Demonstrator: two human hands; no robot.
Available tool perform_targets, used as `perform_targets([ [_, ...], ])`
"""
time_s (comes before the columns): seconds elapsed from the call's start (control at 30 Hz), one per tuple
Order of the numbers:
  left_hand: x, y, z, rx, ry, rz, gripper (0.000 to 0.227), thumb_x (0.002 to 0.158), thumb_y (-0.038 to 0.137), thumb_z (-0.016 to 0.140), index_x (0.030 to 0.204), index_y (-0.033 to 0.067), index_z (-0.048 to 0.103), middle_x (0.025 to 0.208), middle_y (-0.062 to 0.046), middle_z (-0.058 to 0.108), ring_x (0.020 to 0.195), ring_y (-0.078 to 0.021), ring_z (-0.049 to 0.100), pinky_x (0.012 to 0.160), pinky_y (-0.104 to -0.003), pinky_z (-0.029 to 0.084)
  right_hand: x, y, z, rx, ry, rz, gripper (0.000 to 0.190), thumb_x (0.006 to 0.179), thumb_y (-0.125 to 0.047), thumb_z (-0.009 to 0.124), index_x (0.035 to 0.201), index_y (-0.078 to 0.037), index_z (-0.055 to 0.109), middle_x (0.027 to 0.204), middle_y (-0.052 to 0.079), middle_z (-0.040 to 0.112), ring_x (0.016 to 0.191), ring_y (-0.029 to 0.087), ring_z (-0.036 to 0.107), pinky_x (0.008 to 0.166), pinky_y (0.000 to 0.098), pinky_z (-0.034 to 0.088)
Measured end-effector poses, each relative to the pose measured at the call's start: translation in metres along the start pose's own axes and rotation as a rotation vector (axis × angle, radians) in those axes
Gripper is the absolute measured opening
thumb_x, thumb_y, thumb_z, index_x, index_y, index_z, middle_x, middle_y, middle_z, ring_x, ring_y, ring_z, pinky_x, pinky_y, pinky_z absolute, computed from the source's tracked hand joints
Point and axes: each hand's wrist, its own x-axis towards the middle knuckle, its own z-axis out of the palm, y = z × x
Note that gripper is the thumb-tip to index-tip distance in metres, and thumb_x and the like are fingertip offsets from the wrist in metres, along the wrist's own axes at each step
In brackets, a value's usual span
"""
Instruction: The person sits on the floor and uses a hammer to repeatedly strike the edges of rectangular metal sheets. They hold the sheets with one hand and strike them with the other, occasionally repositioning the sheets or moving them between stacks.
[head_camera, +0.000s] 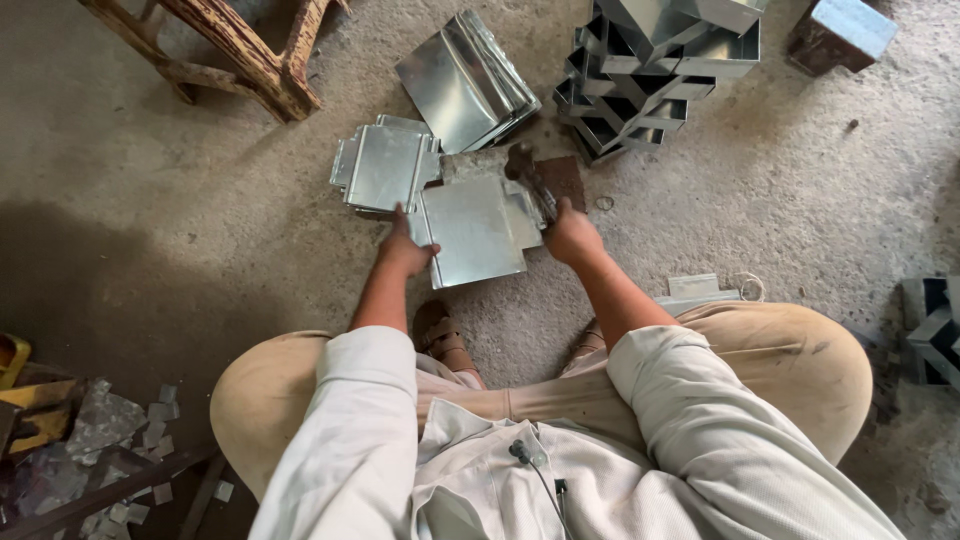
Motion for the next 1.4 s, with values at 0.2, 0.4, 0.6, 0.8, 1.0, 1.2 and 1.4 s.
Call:
perform_targets([
  [0.2,-0.041,0.045,-0.081,-0.25,0.415,0.153,0.096,0.074,0.02,0.089,0.152,0.0007,0.036,0.137,-0.027,0.059,0.124,-0.0381,0.062,0.103,-0.042,0.05,0.012,0.006,-0.014,0.261,0.092,0.054,0.045,0.089,-0.017,0.064,0.131,-0.002,0.059,0.115,0.029,0.068,0.11,0.046,0.065,0.092,0.0489,0.052],
  [0.4,-0.105,0.149,-0.095,-0.179,0.589,0.368,0.037,0.09,0.0,0.061,0.127,0.0005,0.066,0.127,-0.022,0.065,0.107,-0.0327,0.07,0.091,-0.04,0.059,0.017,0.023,-0.019,0.462,0.211,0.119,0.035,0.09,-0.016,0.065,0.122,0.0,0.064,0.104,0.024,0.072,0.092,0.037,0.069,0.077,0.0445,0.054],
  [0.6,-0.087,0.19,0.023,0.263,0.549,0.615,0.035,0.094,0.011,0.055,0.126,-0.0003,0.061,0.12,-0.017,0.058,0.102,-0.0365,0.062,0.081,-0.047,0.057,0.006,0.015,-0.061,0.821,0.253,0.158,0.017,0.092,-0.011,0.058,0.107,-0.002,0.058,0.079,0.012,0.062,0.054,0.018,0.057,0.045,0.0368,0.045],
  [0.8,-0.072,0.19,0.081,0.331,0.232,0.527,0.038,0.089,0.024,0.062,0.122,0.0056,0.061,0.127,-0.015,0.055,0.116,-0.0375,0.057,0.089,-0.056,0.051,0.005,0.032,-0.064,0.814,0.371,0.057,0.016,0.091,-0.01,0.059,0.106,-0.004,0.057,0.079,0.011,0.06,0.06,0.021,0.057,0.053,0.0399,0.047],
  [1.0,-0.016,0.15,0.066,0.286,-0.165,0.635,0.049,0.086,0.039,0.074,0.121,0.0057,0.069,0.13,-0.017,0.064,0.122,-0.0379,0.061,0.104,-0.046,0.05,0.004,0.05,-0.051,0.37,0.513,-0.232,0.027,0.09,-0.016,0.067,0.114,-0.006,0.06,0.098,0.025,0.07,0.093,0.047,0.066,0.079,0.0515,0.053],
  [1.2,0.017,0.108,0.006,0.285,-0.031,0.443,0.069,0.084,0.037,0.076,0.145,0.0121,0.054,0.144,-0.015,0.059,0.13,-0.036,0.058,0.108,-0.044,0.048,-0.032,0.024,-0.047,0.076,0.22,-0.202,0.042,0.086,-0.021,0.065,0.127,-0.012,0.055,0.099,0.026,0.069,0.092,0.051,0.065,0.077,0.0574,0.052],
  [1.4,0.037,0.08,-0.03,0.139,0.162,0.034,0.109,0.08,0.046,0.085,0.158,0.0154,0.015,0.159,-0.02,0.032,0.136,-0.0439,0.044,0.107,-0.05,0.042,-0.052,0.012,-0.031,0.014,0.048,-0.267,0.041,0.087,-0.018,0.06,0.126,-0.013,0.053,0.098,0.024,0.07,0.095,0.046,0.065,0.08,0.0567,0.052],
])
